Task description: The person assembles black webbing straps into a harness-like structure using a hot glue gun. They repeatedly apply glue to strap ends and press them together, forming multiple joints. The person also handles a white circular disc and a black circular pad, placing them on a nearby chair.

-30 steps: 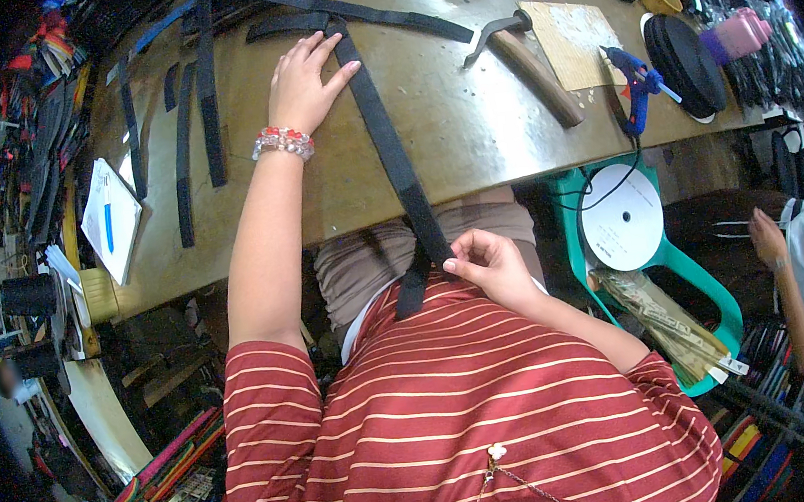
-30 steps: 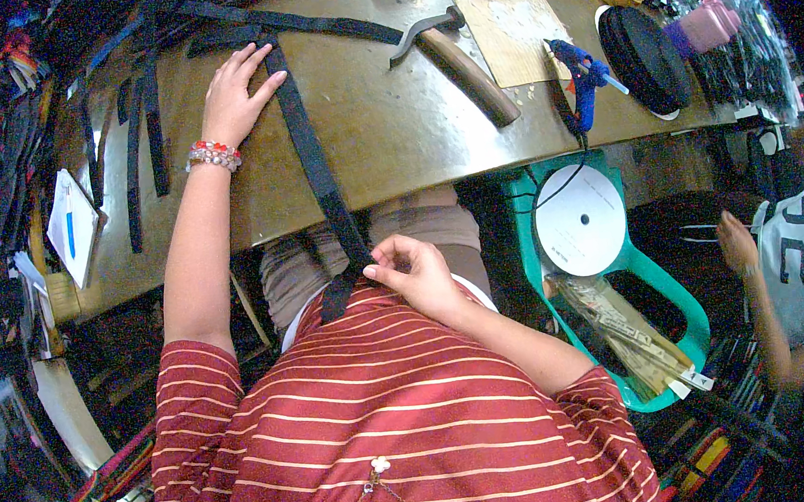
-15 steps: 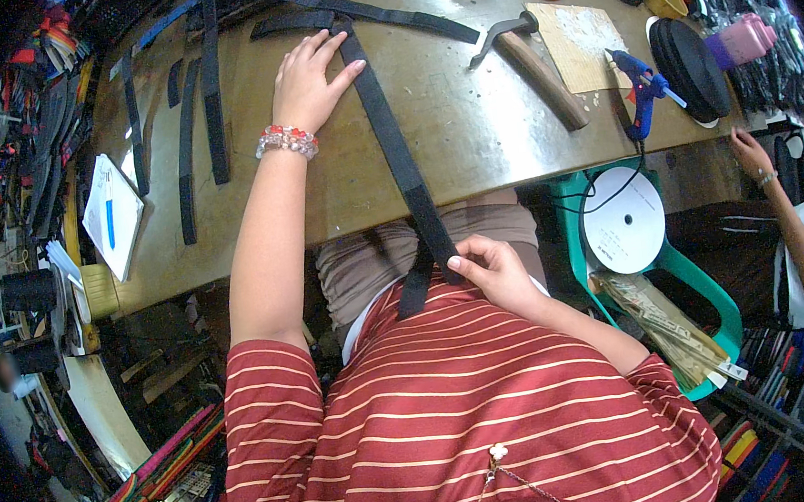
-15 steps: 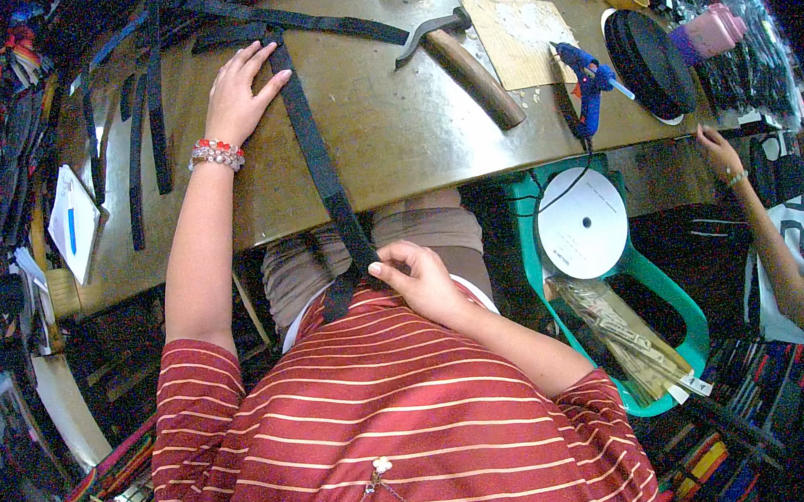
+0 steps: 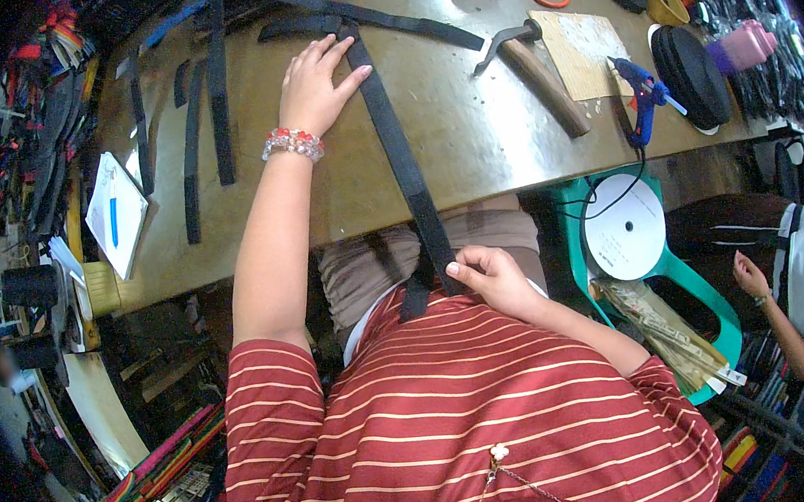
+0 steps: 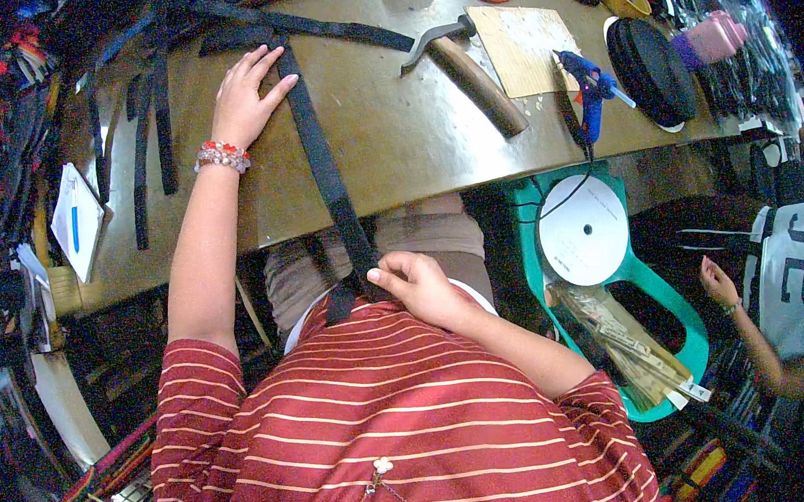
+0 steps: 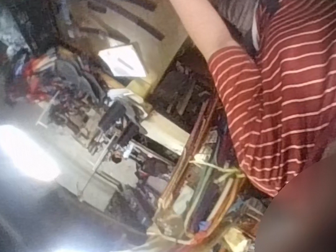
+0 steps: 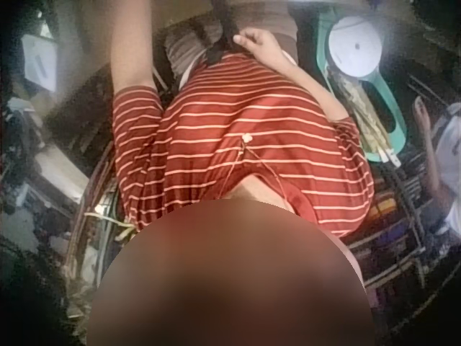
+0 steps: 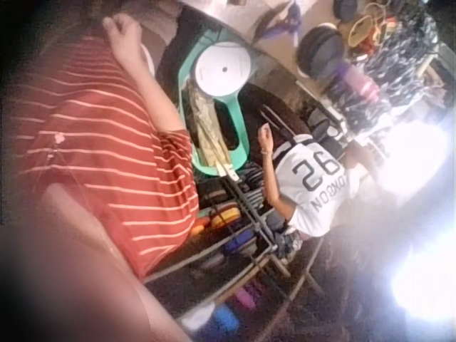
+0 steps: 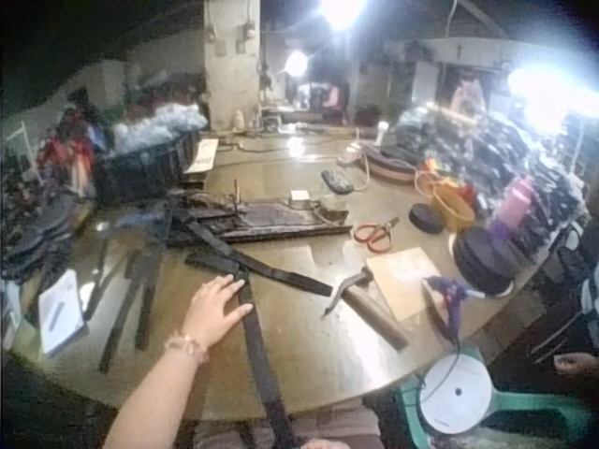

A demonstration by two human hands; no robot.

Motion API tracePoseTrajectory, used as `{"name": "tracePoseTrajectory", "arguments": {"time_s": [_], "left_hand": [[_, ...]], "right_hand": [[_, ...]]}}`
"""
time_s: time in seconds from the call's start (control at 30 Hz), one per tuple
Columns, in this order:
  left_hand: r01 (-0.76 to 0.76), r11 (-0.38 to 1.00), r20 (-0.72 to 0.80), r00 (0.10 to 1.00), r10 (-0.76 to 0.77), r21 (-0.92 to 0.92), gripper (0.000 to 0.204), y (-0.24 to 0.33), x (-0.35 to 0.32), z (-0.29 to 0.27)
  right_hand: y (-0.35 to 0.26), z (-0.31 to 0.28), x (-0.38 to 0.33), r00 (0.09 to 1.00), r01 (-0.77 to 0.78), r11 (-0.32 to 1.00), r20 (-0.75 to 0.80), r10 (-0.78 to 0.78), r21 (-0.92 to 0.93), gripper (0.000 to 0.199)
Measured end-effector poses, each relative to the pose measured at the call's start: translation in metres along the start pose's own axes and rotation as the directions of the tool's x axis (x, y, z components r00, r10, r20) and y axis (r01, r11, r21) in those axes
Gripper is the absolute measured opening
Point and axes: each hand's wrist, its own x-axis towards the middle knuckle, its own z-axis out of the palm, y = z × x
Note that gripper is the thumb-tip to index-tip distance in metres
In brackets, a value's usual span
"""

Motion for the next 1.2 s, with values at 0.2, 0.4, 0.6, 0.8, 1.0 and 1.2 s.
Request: {"name": "tracePoseTrajectory", "arguments": {"time_s": [0.2, 0.4, 0.6, 0.8, 1.0, 1.2], "left_hand": [[0.006, 1.000, 0.005, 1.000, -0.006, 0.003, 0.058, 0.002, 0.000, -0.001], [-0.021, 0.999, -0.004, 1.000, 0.021, 0.036, 0.055, 0.000, 0.001, -0.001], [-0.008, 1.000, -0.008, 1.000, 0.008, 0.014, 0.057, 0.000, 0.000, 0.000], [-0.010, 1.000, -0.001, 1.000, 0.010, -0.006, 0.058, 0.001, 0.000, 0.000], [0.027, 1.000, 0.036, 0.999, -0.027, 0.003, 0.058, 0.006, -0.002, -0.006], [0.006, 1.000, 0.196, 0.981, -0.002, -0.017, 0.068, 0.000, 0.013, -0.016]], "right_hand": [[0.000, 0.002, 0.001, 0.995, 0.079, 0.997, -0.062, -0.079, -0.010, 0.026], [0.007, 0.003, 0.001, 0.984, 0.024, 0.988, -0.178, 0.003, 0.151, 0.020], [0.006, 0.003, 0.000, 0.986, 0.074, 0.993, -0.155, -0.059, 0.089, 0.017], [0.004, 0.002, 0.000, 0.995, 0.074, 0.995, -0.069, -0.070, 0.059, 0.022], [0.001, -0.004, 0.000, 0.998, 0.029, 0.995, 0.055, -0.024, -0.091, 0.034], [0.004, -0.007, 0.005, 0.990, 0.089, 0.970, 0.128, -0.061, -0.228, 0.039]]}}
